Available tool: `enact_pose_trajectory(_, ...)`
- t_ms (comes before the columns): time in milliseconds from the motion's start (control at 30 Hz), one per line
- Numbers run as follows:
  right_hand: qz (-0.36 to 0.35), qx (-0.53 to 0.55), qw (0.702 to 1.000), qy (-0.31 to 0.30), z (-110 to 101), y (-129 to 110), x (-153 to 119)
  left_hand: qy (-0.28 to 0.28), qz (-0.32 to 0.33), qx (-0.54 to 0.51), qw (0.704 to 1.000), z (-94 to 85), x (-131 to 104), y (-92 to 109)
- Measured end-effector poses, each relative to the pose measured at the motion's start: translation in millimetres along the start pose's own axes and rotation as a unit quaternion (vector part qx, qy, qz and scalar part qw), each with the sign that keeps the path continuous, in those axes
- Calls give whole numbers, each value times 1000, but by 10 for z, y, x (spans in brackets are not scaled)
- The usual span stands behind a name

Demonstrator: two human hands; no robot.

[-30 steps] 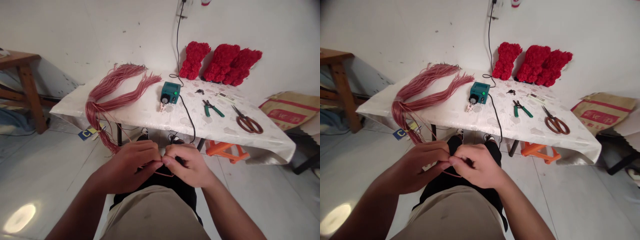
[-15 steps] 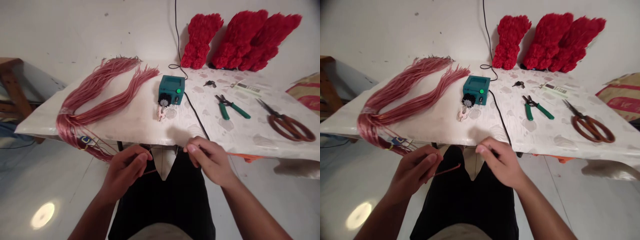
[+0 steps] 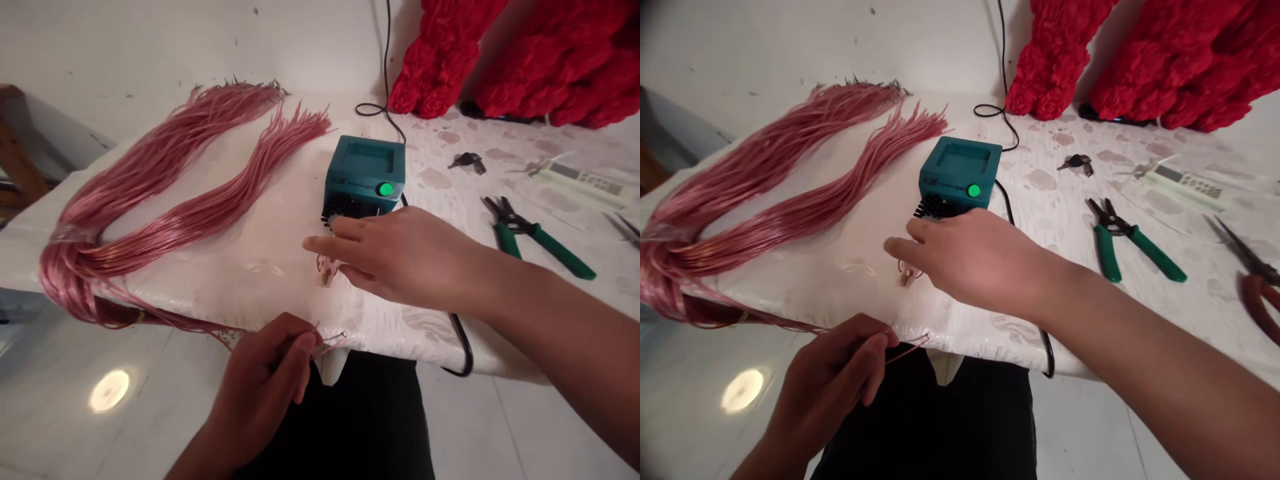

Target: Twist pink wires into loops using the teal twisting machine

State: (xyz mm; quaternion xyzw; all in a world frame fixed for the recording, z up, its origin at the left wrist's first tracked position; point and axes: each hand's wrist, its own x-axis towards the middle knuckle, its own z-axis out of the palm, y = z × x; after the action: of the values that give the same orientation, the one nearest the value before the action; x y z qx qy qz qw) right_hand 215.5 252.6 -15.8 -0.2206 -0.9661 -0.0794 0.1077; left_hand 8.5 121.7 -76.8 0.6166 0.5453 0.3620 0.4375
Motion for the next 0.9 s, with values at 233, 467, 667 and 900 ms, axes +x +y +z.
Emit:
enact_pose_trajectory(233, -32, -52, 997, 49, 179, 89, -1, 13, 28, 69, 997, 74, -59, -47)
enact_pose_trajectory(467, -14, -93, 989, 117, 299, 56, -23, -31, 13, 122, 992, 168, -197, -63)
enact_pose_trajectory(667, -18, -79, 985, 155, 399, 44, -20, -59, -8, 97, 993, 214, -274, -51)
enact_pose_trajectory(900, -18, -59, 986, 154, 421, 60, -19, -29, -14, 135, 990, 175, -252, -45)
